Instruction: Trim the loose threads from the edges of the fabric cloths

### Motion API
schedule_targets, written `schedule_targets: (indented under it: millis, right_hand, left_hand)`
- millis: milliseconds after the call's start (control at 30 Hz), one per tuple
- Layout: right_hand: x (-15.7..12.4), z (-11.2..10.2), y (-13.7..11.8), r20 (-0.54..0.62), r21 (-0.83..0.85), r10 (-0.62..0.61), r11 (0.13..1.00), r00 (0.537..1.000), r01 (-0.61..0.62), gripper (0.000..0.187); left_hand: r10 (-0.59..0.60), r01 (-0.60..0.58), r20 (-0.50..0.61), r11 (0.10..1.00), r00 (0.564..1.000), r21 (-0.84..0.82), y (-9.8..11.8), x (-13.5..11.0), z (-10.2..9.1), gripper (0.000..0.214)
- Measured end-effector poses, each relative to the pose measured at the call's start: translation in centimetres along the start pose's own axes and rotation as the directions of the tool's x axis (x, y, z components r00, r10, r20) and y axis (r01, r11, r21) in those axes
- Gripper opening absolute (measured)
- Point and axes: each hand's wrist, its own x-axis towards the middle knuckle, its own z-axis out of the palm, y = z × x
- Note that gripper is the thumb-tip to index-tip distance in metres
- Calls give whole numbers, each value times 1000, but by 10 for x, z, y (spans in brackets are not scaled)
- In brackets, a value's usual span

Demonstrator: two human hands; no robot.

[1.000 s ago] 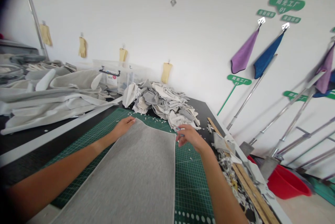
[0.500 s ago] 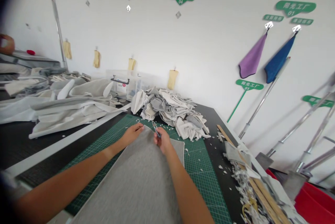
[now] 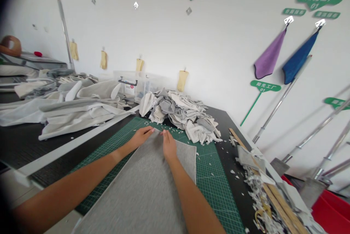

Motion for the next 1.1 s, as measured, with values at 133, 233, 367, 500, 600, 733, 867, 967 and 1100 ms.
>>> schedule_targets:
  millis: [133, 233, 367, 500, 600, 733, 867, 967, 1100]
  right_hand:
    - [-6, 4, -5, -119, -292, -106, 954, 987, 68, 45]
    - [-7, 6, -7, -101, -361, -115, 930, 988, 71, 46]
    - [-8, 7, -7, -87, -421, -124, 904, 988, 77, 46]
    - [-10, 7, -6, -85, -470, -126, 880, 988, 72, 44]
    - [-10, 8, -6, -82, -491, -131, 868, 988, 74, 42]
    - [-11, 8, -7, -74, -472, -149, 876, 986, 97, 41]
    - [-12, 8, -10, -38, -467, -157, 876, 987, 121, 40]
    - [-13, 8, -11, -20, -476, -143, 872, 990, 116, 40]
    - [-13, 8, -12, -14, -516, -126, 851, 992, 100, 43]
  left_hand:
    - [38, -38, 20, 999, 999, 37, 3, -1, 0, 43]
    - [45, -47, 51, 998, 998, 39, 3, -2, 0, 42]
    - [50, -53, 84, 998, 995, 40, 3, -2, -1, 39]
    - [28, -33, 91, 998, 995, 49, 3, -2, 0, 38]
    - [32, -36, 74, 998, 997, 56, 1, -3, 1, 36]
    - [44, -49, 92, 998, 995, 49, -1, -3, 2, 36]
    - [54, -60, 95, 996, 994, 61, -2, -3, 2, 35]
    - [51, -58, 95, 996, 994, 68, 0, -4, 1, 36]
    - [51, -58, 95, 996, 994, 71, 4, -5, 1, 36]
